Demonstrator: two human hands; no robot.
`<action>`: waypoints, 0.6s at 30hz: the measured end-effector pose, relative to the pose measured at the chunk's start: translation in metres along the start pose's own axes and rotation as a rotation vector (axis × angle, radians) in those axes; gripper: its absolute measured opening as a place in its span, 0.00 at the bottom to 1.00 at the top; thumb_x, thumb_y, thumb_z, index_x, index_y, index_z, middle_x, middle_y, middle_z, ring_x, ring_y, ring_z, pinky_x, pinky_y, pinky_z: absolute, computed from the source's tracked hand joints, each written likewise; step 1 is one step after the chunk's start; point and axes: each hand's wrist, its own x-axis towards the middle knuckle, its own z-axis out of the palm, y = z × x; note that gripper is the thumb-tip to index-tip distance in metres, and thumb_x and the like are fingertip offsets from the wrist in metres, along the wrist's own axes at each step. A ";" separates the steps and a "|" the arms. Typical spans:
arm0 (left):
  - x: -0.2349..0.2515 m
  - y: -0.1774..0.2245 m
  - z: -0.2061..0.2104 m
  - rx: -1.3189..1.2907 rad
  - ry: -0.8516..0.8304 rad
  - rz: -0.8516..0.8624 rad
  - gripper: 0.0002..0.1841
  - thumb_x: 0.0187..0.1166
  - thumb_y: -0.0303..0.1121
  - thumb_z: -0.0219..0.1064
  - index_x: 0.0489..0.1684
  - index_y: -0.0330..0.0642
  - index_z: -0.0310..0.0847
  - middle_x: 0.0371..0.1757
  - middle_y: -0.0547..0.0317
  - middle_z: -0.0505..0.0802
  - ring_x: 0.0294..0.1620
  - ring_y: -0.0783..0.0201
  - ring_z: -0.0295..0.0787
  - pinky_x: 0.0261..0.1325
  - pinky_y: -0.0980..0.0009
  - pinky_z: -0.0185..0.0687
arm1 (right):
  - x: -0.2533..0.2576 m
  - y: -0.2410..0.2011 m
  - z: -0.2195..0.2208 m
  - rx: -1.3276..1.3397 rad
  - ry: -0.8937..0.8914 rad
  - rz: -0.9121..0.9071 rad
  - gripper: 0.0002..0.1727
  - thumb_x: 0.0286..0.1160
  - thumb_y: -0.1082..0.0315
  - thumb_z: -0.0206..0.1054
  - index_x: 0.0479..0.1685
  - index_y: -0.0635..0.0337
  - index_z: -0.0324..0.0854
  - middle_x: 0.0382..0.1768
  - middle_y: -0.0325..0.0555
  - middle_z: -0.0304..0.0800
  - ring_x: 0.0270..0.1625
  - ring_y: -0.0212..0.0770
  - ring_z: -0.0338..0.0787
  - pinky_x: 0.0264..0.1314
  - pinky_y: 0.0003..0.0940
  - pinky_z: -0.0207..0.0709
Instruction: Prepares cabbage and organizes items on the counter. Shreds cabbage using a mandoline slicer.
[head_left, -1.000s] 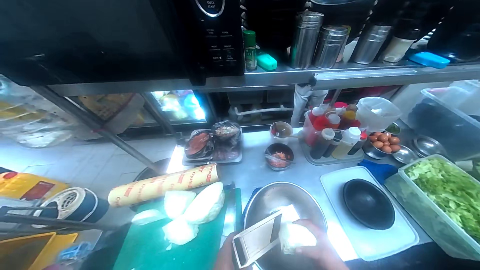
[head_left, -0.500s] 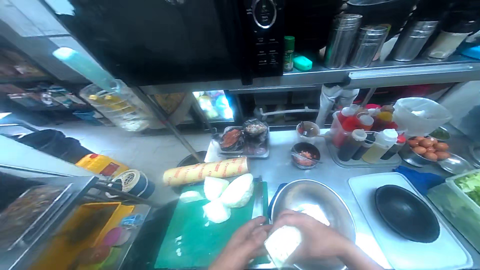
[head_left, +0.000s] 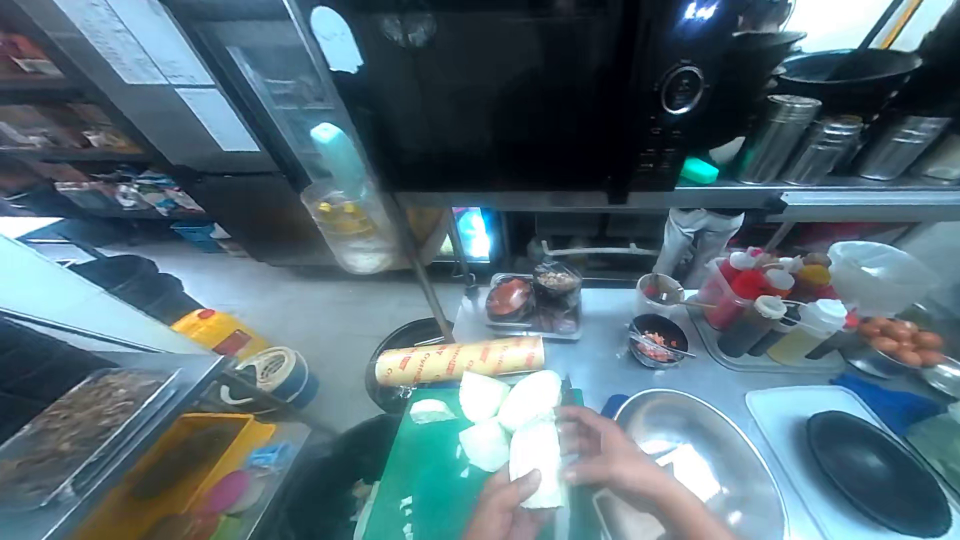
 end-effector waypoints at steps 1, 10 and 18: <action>0.001 0.002 -0.004 -0.010 0.035 0.027 0.25 0.81 0.24 0.65 0.77 0.30 0.65 0.65 0.29 0.87 0.65 0.37 0.88 0.72 0.40 0.82 | 0.002 0.009 0.009 0.060 0.052 0.025 0.50 0.53 0.63 0.88 0.83 0.55 0.68 0.69 0.53 0.85 0.61 0.52 0.91 0.59 0.52 0.91; 0.018 0.000 -0.031 0.164 0.092 0.135 0.27 0.80 0.22 0.66 0.79 0.32 0.64 0.62 0.36 0.89 0.62 0.45 0.90 0.69 0.45 0.85 | 0.013 0.043 0.060 0.118 0.244 0.063 0.28 0.66 0.63 0.83 0.67 0.58 0.85 0.53 0.52 0.95 0.54 0.50 0.95 0.61 0.50 0.90; 0.015 0.008 -0.039 0.186 0.081 0.049 0.25 0.83 0.23 0.63 0.79 0.31 0.65 0.64 0.35 0.89 0.63 0.44 0.90 0.70 0.45 0.84 | 0.012 0.056 0.069 0.140 0.299 0.099 0.26 0.65 0.62 0.84 0.65 0.56 0.87 0.50 0.52 0.96 0.50 0.50 0.96 0.58 0.51 0.91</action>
